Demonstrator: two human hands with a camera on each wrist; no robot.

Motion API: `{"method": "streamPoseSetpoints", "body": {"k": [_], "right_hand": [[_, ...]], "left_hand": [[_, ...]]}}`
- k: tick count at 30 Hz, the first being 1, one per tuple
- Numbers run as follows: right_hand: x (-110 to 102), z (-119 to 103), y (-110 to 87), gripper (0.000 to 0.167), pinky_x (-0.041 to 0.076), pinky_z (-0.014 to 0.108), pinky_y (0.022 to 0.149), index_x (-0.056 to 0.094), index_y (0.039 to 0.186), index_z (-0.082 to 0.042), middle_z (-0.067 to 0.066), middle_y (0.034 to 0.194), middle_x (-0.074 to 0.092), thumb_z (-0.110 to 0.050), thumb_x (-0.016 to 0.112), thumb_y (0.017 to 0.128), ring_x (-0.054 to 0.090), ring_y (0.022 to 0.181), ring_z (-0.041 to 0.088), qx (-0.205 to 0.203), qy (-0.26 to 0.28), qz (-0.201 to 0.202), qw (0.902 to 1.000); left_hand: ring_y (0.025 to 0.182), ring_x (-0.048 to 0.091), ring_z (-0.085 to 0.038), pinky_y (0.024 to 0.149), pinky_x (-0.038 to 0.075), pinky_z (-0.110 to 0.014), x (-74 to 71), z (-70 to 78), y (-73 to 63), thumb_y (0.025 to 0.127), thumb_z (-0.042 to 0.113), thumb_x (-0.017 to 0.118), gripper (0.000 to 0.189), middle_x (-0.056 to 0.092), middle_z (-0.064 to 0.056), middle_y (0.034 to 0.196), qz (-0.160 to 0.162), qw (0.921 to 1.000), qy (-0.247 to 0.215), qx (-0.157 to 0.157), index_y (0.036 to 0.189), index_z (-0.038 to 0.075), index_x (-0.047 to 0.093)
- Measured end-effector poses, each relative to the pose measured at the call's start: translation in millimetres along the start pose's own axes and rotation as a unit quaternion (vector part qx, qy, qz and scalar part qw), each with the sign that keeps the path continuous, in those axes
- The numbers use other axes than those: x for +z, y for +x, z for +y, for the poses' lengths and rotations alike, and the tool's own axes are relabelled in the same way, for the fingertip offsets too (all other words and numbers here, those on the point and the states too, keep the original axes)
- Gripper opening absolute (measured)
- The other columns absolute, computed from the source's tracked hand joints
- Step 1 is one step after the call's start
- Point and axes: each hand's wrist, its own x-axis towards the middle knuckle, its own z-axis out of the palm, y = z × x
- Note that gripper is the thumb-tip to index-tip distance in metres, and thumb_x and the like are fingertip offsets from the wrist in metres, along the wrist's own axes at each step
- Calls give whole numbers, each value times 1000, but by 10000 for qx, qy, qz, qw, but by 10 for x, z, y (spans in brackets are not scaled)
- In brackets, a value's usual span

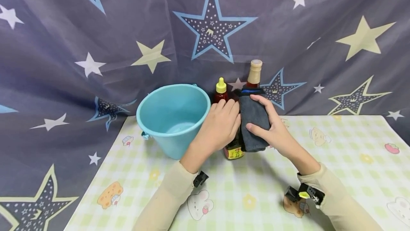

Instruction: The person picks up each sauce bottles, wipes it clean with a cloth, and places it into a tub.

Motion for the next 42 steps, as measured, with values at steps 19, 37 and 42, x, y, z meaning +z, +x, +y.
{"method": "streamPoseSetpoints", "body": {"k": [19,37,42], "right_hand": [[70,-66,-10,66,52,21,88,26,158,-26,6,160,25,-8,55,101,48,125,25,183,-5,10,9998],[115,-83,-106,67,52,24,84,26,158,-19,19,153,32,-9,56,99,50,118,29,908,-49,168,9957],[140,-57,-106,65,52,25,82,27,156,-16,21,150,34,-8,56,98,52,112,28,861,-131,-30,9962]], "left_hand": [[102,57,-24,92,49,-37,-112,44,42,111,31,36,46,62,-9,120,-37,9999,80,-124,141,2,54],[103,57,-23,94,48,-37,-25,102,43,111,34,34,54,62,-9,125,-329,9990,-81,-286,154,2,39],[103,56,-23,94,47,-38,-68,61,21,111,34,34,54,62,-8,124,-408,9985,-105,-361,155,2,39]]}}
